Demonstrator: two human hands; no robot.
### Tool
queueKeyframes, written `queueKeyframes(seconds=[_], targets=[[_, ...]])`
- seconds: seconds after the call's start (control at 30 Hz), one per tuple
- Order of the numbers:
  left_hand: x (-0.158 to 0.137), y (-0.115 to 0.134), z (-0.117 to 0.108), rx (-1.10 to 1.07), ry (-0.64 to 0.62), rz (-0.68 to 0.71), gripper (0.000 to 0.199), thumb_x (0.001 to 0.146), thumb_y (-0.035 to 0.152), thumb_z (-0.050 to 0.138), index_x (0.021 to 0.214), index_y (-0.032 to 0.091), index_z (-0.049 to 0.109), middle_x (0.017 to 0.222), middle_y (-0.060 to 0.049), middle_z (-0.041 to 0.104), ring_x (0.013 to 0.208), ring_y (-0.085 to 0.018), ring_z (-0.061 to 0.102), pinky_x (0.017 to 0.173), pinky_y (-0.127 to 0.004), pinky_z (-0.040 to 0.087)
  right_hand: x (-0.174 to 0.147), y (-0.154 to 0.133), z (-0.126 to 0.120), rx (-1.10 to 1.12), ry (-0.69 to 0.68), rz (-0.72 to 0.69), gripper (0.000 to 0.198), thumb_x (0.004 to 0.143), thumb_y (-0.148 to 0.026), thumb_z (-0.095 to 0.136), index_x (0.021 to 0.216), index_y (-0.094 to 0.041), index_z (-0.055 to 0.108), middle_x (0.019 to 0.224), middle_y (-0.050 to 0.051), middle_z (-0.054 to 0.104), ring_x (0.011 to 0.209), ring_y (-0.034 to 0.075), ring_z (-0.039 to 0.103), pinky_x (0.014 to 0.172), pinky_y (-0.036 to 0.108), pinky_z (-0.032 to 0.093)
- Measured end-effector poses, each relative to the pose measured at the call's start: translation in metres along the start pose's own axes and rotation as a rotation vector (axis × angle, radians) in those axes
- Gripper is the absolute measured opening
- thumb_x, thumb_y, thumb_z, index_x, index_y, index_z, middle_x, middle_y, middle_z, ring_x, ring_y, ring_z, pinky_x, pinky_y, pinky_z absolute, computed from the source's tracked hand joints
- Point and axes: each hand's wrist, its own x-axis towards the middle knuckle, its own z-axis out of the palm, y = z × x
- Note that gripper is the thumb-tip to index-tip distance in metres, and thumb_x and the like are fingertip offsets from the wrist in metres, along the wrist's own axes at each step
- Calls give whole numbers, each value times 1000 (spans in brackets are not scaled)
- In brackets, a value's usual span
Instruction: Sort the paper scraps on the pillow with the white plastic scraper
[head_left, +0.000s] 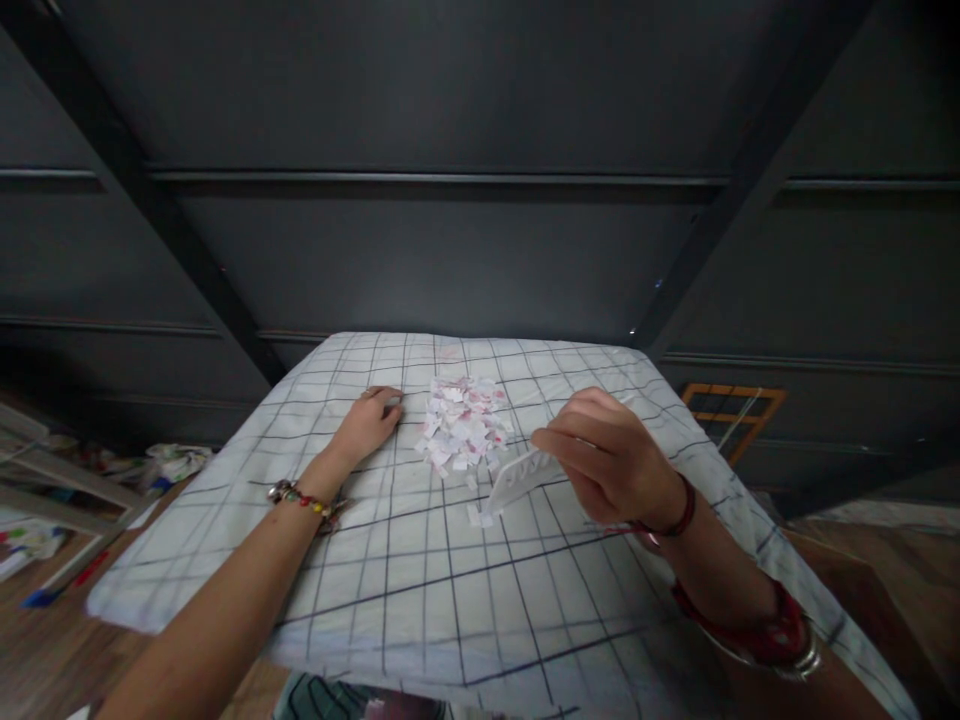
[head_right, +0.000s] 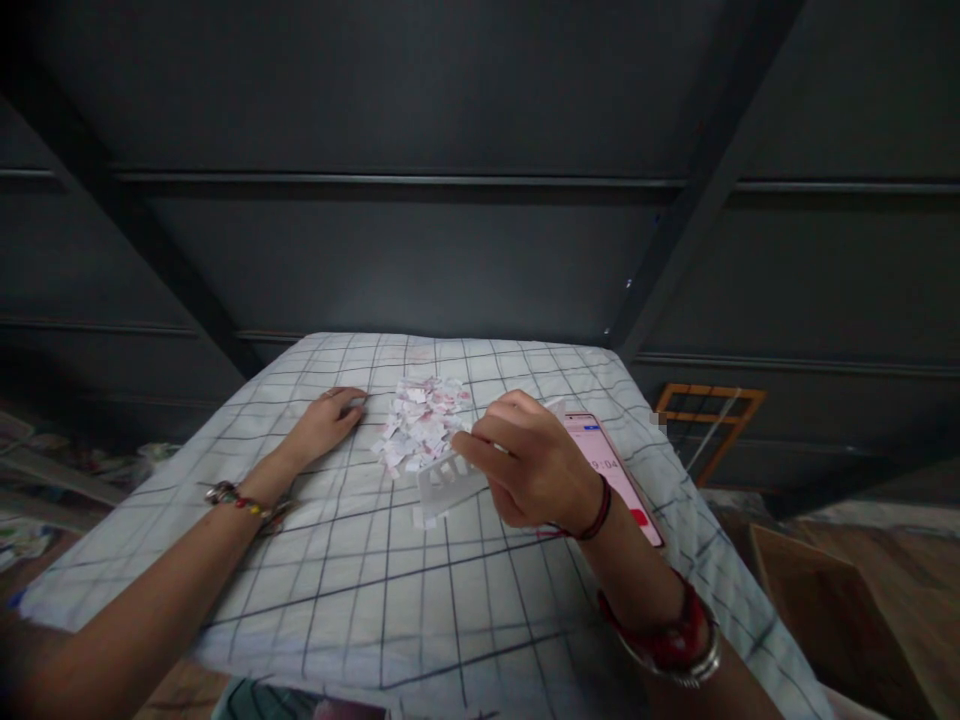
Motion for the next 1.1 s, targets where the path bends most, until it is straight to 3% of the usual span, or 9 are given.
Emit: queueKeyframes(seconds=[0.53,0.83,1.1], targets=[[0,0,1,10,-16,0,36,84,32,40,107,15,62,114,-13,64,110,-25,56,102,-41,42,4,-7,3,20,-4,-39,23,81,-7,40,96,-16,53,68,3,57,63,16,45,60,32,38],[0,1,1,27,-29,1,37,84,30,39,109,14,61,116,-13,64,110,-25,57,102,-41,43,1,-5,6,-45,7,-15,32,76,-5,41,102,-19,53,72,1,60,64,16,48,62,33,40],[0,0,1,30,-22,4,35,83,29,41,107,15,63,114,-12,66,109,-25,58,102,-41,43,2,-4,4,-34,-34,-21,27,79,-6,40,99,-19,53,69,1,59,61,16,47,59,31,38]])
